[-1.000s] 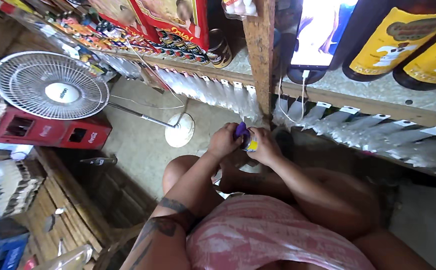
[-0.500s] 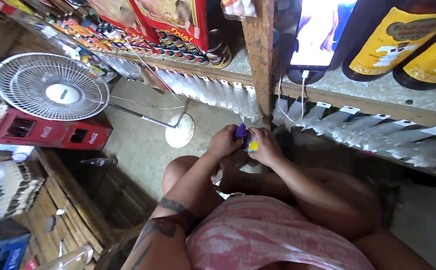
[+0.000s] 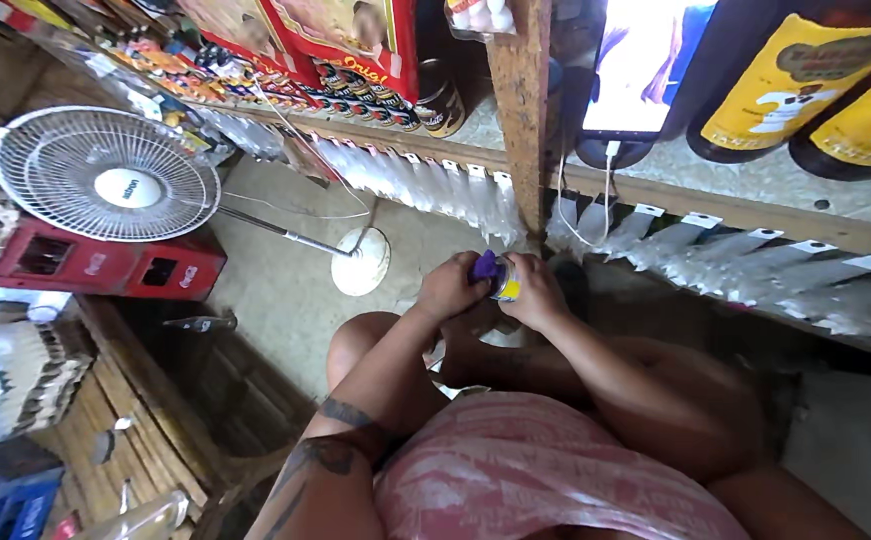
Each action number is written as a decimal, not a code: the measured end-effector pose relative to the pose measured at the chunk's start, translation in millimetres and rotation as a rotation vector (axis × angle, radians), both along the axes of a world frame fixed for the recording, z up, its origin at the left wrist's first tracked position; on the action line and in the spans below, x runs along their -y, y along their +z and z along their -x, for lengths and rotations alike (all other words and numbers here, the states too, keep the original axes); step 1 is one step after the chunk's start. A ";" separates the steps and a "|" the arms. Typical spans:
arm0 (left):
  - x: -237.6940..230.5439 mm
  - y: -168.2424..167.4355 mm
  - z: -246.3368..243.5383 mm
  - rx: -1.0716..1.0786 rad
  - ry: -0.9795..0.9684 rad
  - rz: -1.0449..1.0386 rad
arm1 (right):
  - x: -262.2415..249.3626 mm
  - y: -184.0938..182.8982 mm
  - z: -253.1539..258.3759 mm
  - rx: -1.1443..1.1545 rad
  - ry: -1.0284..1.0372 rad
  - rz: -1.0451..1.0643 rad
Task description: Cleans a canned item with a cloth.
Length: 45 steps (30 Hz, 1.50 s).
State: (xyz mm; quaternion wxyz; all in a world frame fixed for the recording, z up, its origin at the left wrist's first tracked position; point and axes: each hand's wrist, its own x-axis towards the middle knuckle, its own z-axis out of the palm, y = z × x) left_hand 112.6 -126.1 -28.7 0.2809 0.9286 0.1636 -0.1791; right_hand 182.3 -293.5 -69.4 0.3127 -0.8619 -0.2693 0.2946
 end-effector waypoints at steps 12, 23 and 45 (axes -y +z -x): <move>0.7 2.7 -5.1 -0.105 0.028 -0.078 | 1.8 2.0 1.2 0.038 -0.010 -0.029; -3.2 -2.1 0.8 0.012 -0.053 0.147 | 0.5 -0.9 -1.5 -0.007 0.014 0.008; 0.4 1.1 -5.0 -0.187 -0.071 -0.187 | 1.0 2.2 -0.9 0.001 0.046 0.041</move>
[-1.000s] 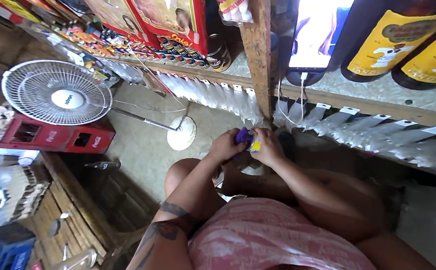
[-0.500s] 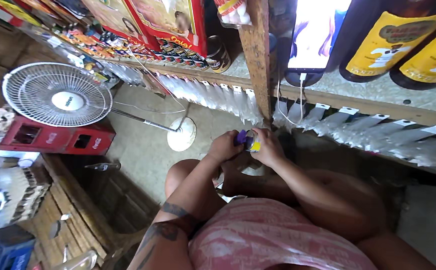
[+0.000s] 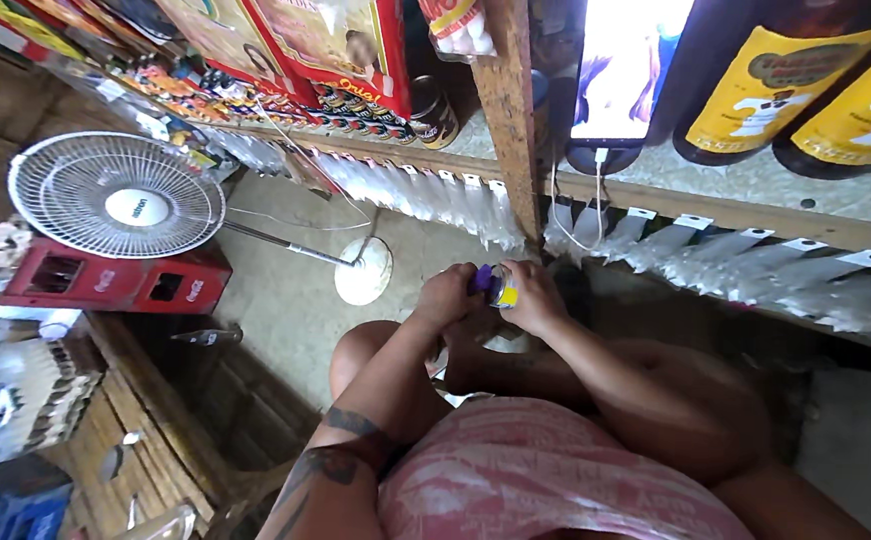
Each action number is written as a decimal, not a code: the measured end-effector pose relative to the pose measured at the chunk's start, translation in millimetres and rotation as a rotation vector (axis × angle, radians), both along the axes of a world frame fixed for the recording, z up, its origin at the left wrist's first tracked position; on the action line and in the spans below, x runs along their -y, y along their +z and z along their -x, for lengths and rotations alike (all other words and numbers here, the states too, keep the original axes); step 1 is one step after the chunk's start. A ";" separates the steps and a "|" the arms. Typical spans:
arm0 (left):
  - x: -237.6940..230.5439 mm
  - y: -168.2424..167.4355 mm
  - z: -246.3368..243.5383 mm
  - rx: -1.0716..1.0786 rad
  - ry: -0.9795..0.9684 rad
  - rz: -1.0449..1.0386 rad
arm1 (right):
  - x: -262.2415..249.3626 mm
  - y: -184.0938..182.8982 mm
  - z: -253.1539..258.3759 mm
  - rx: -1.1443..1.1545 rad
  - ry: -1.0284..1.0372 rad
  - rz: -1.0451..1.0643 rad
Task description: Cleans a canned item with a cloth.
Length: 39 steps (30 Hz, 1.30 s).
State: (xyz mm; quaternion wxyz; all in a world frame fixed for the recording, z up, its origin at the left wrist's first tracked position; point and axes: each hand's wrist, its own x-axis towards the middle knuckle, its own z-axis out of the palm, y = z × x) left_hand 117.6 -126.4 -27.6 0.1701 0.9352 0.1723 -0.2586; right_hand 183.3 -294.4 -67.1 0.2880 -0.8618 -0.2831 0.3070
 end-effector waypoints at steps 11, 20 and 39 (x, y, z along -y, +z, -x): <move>-3.2 -3.8 5.6 0.185 -0.048 0.138 | -2.8 5.6 2.5 -0.090 0.203 0.108; -0.7 6.0 2.7 -0.066 -0.152 0.075 | 0.9 2.0 -4.3 -0.084 0.053 0.078; -50.1 8.1 31.1 0.903 0.770 1.016 | 7.1 37.2 18.5 -1.384 -0.511 -0.937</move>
